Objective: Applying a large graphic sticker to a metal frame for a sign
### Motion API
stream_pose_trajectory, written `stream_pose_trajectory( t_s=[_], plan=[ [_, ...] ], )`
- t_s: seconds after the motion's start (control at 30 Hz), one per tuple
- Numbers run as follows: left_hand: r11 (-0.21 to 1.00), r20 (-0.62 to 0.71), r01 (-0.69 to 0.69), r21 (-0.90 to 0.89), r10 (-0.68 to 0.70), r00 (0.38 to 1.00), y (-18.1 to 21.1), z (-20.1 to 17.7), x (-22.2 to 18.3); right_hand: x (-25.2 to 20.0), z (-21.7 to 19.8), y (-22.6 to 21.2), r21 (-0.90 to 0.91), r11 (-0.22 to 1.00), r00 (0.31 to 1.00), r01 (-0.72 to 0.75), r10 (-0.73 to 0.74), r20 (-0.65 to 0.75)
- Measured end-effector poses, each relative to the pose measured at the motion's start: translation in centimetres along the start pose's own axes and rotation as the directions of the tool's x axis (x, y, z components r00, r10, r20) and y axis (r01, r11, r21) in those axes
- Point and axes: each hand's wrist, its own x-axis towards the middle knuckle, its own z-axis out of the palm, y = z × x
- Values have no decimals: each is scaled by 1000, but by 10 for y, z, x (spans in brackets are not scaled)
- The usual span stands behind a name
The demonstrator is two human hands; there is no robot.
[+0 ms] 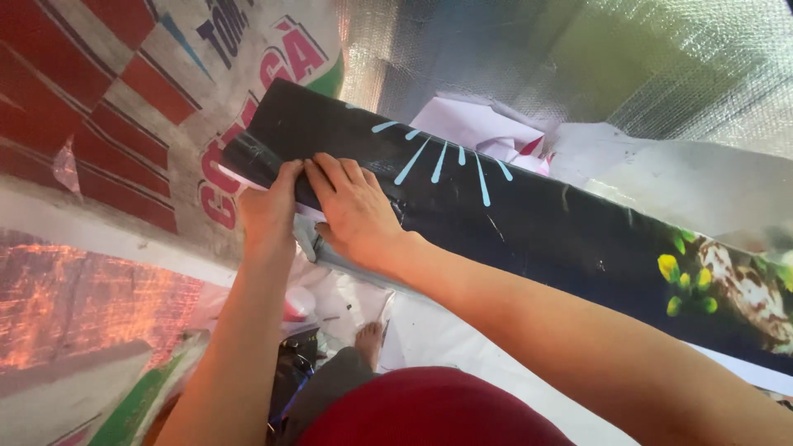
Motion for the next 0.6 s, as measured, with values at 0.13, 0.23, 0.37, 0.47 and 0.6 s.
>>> stream_pose_trajectory(
  t_s=[0.13,0.23,0.37,0.47,0.6],
  plan=[
    [1000,-3,13,-13,-13,1000,7,-1,-3,2,-2,0,11,1000,1000,-1,1,-5],
    [998,-2,-14,-57,14,1000,-7,6,12,0,-5,-5,15,1000,1000,-17,17,14],
    [999,18,23,-33,-23,1000,0,-10,-2,-4,-4,-9,-72,997,1000,-11,11,-5],
    [996,10,-3,-87,4,1000,-1,-9,-2,-3,-3,-11,-116,993,1000,-7,6,-6],
    [977,-35,-78,-197,72,997,-26,-3,23,-1,-3,-15,-142,990,1000,-16,14,-10]
  ],
)
